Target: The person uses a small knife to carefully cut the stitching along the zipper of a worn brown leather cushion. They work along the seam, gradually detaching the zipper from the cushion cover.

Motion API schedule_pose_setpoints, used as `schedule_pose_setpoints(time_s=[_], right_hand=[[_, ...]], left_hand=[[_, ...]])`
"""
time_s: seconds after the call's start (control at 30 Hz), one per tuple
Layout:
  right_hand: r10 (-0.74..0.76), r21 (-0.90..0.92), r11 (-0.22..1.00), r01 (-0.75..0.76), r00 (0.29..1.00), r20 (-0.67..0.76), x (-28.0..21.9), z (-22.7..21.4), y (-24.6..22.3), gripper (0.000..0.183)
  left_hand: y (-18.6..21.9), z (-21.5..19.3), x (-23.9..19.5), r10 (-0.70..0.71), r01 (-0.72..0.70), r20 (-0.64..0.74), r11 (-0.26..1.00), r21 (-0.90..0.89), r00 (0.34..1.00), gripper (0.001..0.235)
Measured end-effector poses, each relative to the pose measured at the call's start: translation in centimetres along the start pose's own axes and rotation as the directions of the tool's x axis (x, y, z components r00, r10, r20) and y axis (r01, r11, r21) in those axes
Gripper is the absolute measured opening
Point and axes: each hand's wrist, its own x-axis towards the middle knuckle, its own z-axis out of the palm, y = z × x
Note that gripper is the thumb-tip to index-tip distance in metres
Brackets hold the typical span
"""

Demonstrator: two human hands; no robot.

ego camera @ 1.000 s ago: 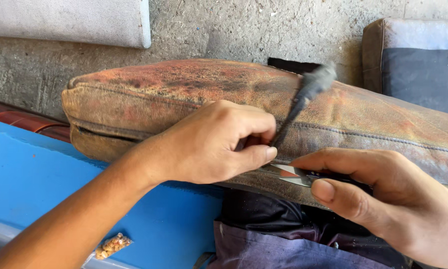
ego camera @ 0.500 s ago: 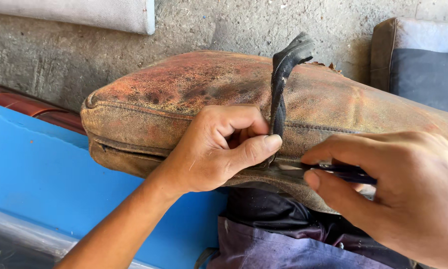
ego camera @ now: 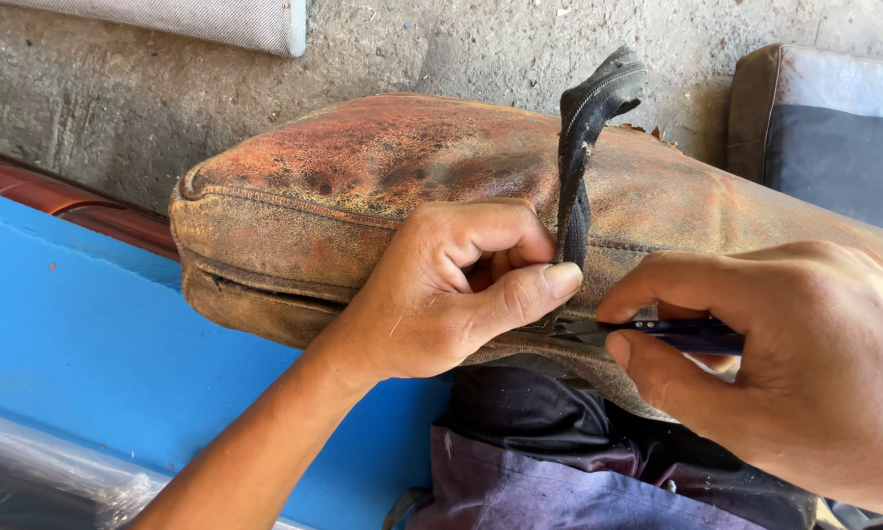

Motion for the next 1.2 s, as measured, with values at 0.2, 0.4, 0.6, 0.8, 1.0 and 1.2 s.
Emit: schedule_pose_setpoints(time_s=[0.2,0.4,0.6,0.8,1.0,1.2], right_hand=[[-0.090,0.072,0.993,0.092,0.996,-0.021,0.3,-0.1,0.0,0.021],[0.204,-0.129,0.973,-0.189,0.973,0.111,0.3,-0.7,-0.9,0.014],[-0.149,0.134,0.979,0.153,0.988,-0.043,0.4,-1.1,-1.7,0.020],[0.268,-0.244,0.945,-0.220,0.945,0.189,0.7,-1.7,-2.9,0.016],[-0.083,0.070,0.994,0.080,0.996,0.038,0.7,-2.0,-2.9,0.014],[0.193,-0.084,0.979,-0.184,0.975,0.111,0.7,-1.6,-2.9,0.015]], left_hand=[[-0.1,0.0,0.0,0.057,-0.057,-0.005,0.998,0.012,0.998,0.025],[-0.1,-0.3,0.0,-0.014,0.011,-0.029,0.993,-0.115,0.999,0.022],[-0.2,-0.3,0.0,-0.017,0.012,-0.032,0.992,-0.128,0.999,0.021],[-0.3,-0.4,0.0,0.058,-0.061,-0.025,0.992,-0.110,0.998,0.024],[-0.5,-0.5,0.1,0.055,-0.059,-0.022,0.952,-0.299,0.998,0.020],[-0.6,-0.6,0.0,0.049,-0.057,-0.038,0.972,-0.229,0.998,0.020]])
